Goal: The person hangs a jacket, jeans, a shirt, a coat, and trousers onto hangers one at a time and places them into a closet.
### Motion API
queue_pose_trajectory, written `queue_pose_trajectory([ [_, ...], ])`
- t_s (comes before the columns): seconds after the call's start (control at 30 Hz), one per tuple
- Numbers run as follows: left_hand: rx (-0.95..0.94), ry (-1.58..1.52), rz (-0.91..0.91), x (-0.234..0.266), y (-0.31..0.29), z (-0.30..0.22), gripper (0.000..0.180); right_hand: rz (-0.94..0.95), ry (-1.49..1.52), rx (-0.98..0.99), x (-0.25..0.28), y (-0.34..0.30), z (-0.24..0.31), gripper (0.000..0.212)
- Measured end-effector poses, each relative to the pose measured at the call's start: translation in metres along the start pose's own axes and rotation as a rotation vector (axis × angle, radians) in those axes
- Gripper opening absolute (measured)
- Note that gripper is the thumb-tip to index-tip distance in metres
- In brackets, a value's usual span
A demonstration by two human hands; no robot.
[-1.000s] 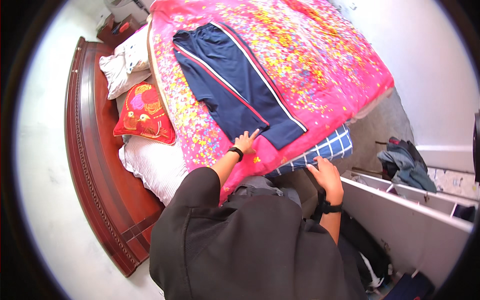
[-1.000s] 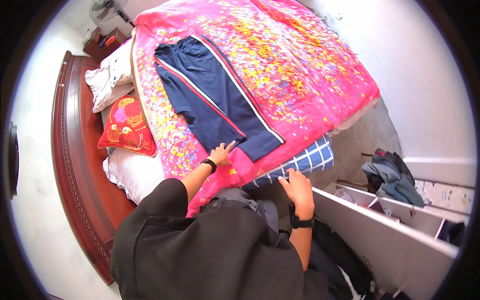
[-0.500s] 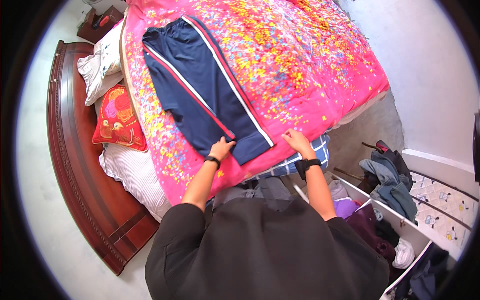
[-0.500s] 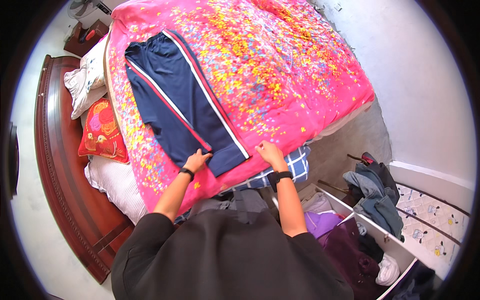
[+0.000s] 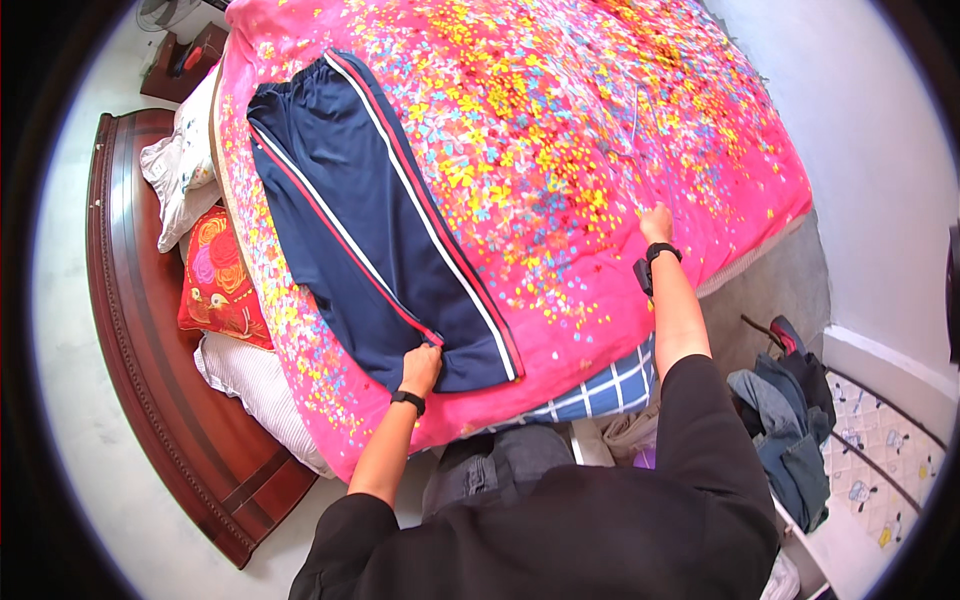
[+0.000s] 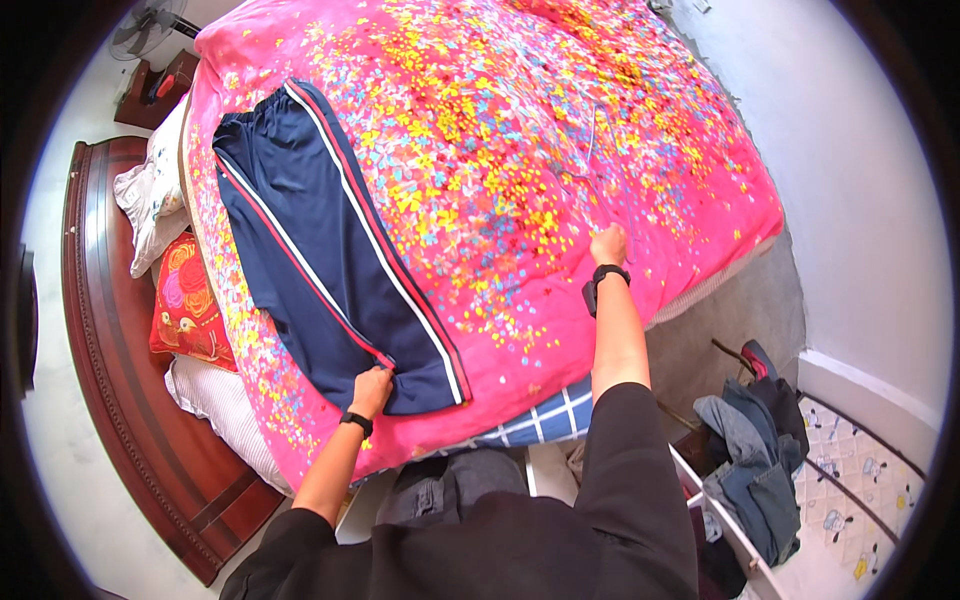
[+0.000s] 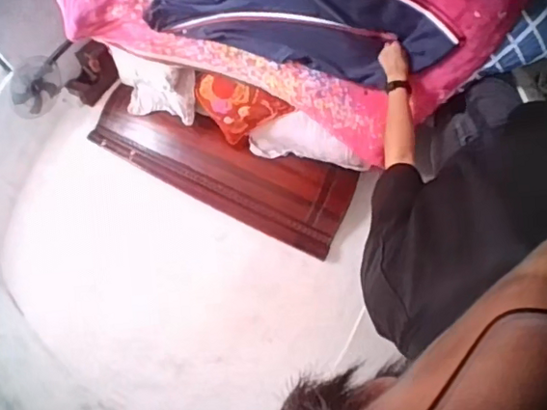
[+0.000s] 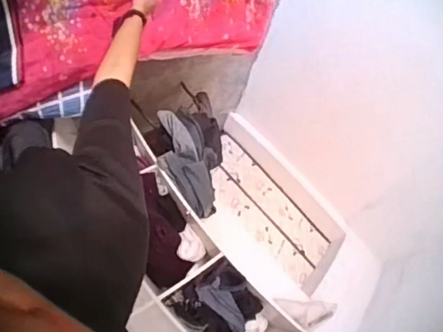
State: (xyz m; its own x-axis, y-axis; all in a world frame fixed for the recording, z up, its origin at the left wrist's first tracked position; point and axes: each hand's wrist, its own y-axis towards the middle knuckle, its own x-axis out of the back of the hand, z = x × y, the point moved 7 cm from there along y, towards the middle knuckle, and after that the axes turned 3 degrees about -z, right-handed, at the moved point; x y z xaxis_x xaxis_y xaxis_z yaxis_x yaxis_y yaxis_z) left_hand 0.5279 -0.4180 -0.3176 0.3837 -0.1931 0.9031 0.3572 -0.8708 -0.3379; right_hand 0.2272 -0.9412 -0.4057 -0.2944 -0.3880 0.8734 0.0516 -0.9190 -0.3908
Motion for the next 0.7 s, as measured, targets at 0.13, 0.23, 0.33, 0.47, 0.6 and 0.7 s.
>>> queue_pose_trajectory([
  [0.13, -0.082, 0.233, 0.120, -0.032, 0.016, -0.011, 0.012, -0.137, -0.029, 0.005, -0.004, 0.046, -0.016, 0.061],
  [0.23, -0.084, 0.180, 0.104, -0.028, 0.029, -0.021, 0.013, -0.019, -0.006, -0.049, -0.017, 0.059, -0.029, 0.065],
  [0.33, 0.076, -0.108, 0.108, 0.000, 0.020, 0.011, 0.021, 0.027, -0.057, -0.086, -0.033, 0.020, 0.003, 0.064],
  [0.47, 0.178, -0.289, 0.022, 0.026, 0.022, 0.013, 0.027, -0.216, 0.178, 0.101, -0.008, -0.001, -0.019, 0.044],
  [0.6, 0.269, -0.441, 0.033, 0.074, -0.021, 0.013, 0.031, -0.261, 0.333, 0.131, 0.015, -0.113, 0.006, 0.029],
  [0.7, -0.038, -0.816, 0.264, 0.112, -0.078, -0.028, 0.029, -0.348, 0.481, 0.186, 0.039, -0.160, -0.016, 0.026],
])
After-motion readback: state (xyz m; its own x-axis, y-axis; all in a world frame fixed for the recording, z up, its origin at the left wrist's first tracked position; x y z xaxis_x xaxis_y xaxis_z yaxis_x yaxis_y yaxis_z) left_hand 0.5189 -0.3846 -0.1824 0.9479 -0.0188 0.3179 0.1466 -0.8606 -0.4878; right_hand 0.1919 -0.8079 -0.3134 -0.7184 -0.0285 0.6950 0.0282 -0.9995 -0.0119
